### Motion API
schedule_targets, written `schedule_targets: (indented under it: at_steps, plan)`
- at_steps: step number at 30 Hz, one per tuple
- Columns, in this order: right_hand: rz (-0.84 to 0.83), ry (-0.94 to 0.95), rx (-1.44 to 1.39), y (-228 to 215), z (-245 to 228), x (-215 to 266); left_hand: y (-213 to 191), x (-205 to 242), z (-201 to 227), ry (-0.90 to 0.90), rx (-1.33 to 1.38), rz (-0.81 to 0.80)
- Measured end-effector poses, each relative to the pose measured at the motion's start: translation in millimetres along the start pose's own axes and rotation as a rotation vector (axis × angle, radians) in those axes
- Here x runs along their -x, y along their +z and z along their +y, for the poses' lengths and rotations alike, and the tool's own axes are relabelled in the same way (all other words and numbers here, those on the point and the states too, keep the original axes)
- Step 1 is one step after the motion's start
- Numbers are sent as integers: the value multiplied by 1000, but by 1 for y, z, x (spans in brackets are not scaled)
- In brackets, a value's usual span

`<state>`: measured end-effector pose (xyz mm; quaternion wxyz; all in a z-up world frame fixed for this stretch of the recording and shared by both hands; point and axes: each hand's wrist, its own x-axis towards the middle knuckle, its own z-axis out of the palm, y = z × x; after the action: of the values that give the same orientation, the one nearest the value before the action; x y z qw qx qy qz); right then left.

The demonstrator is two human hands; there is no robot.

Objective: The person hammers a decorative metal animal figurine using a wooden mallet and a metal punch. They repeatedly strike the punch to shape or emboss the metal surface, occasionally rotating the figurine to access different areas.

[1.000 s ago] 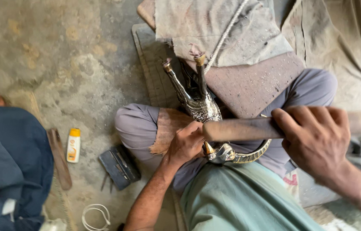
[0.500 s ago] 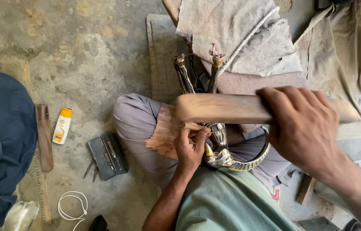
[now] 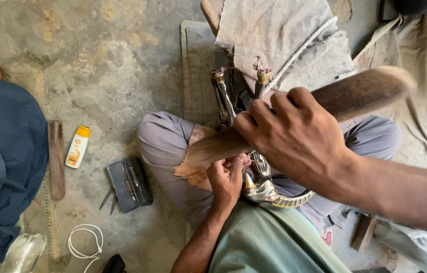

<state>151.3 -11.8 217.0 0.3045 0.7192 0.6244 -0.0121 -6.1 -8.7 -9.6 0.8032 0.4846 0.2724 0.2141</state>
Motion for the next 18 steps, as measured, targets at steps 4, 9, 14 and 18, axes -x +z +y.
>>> schedule_targets:
  at_steps: [4, 9, 14, 18]
  plan:
    - [46, 14, 72, 3, -7, -5, 3, 4, 1, 7, 1, 29]
    - [11, 28, 24, 3, -10, -9, 2, 5, -3, -44, 0, 61]
    - [38, -3, 104, 5, -8, -14, 1, 5, 1, -71, 71, 62]
    - [-32, -66, 59, 11, -9, -12, 2, 6, 5, -12, 70, 31]
